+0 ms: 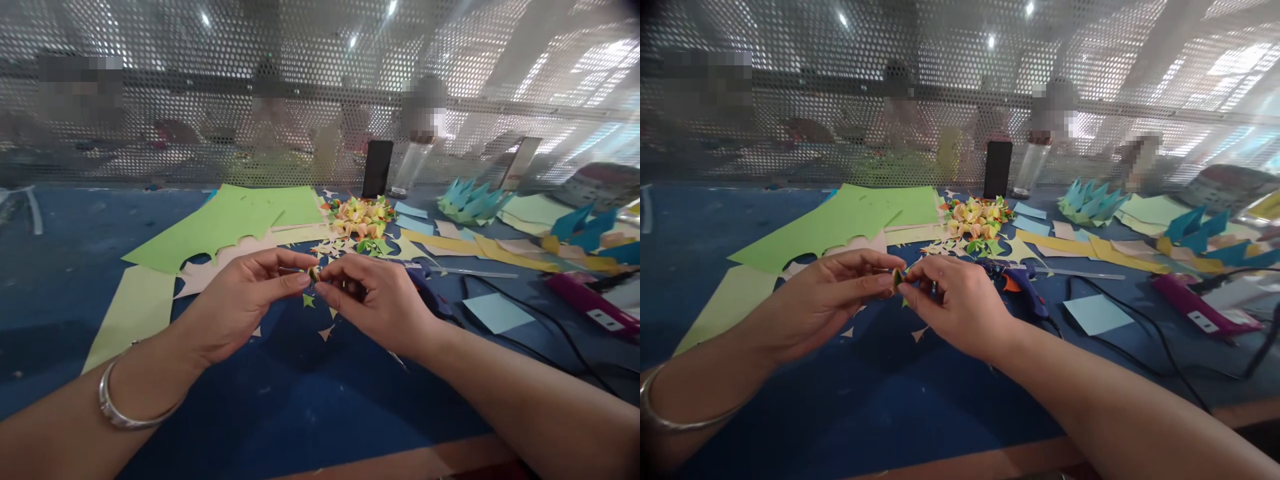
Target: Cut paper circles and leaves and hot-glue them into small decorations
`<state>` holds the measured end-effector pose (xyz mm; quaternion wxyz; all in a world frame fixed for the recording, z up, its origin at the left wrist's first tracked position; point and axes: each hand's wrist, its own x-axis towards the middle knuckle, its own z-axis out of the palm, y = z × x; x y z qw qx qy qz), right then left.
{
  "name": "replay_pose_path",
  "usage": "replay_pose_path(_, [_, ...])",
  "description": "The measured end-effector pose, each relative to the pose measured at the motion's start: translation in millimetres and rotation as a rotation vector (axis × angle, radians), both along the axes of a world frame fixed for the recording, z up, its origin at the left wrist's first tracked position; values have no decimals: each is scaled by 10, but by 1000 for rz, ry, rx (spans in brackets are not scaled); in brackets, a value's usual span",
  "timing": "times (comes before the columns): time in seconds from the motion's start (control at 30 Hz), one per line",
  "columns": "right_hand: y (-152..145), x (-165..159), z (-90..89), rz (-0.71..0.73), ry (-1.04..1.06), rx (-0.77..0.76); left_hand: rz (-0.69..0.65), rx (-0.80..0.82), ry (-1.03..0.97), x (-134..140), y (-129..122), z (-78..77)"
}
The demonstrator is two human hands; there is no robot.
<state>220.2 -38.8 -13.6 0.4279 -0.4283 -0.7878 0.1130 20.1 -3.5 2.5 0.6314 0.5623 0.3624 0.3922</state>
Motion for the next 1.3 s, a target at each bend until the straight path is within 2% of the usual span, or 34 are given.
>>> replay_pose_path(0.27, [-8, 21, 17, 22, 11, -16, -20, -18, 16, -6, 3, 5])
replay_pose_path(0.67, [-22, 26, 36, 23, 27, -10, -148, 114, 73, -92, 51, -9])
replay_pose_path(0.97, [-17, 34, 30, 28, 26, -25, -189, 176, 121, -112, 91, -14])
replay_pose_path(1.3, [-32, 29, 41, 36, 20, -35, -93, 364, 255, -92, 17, 0])
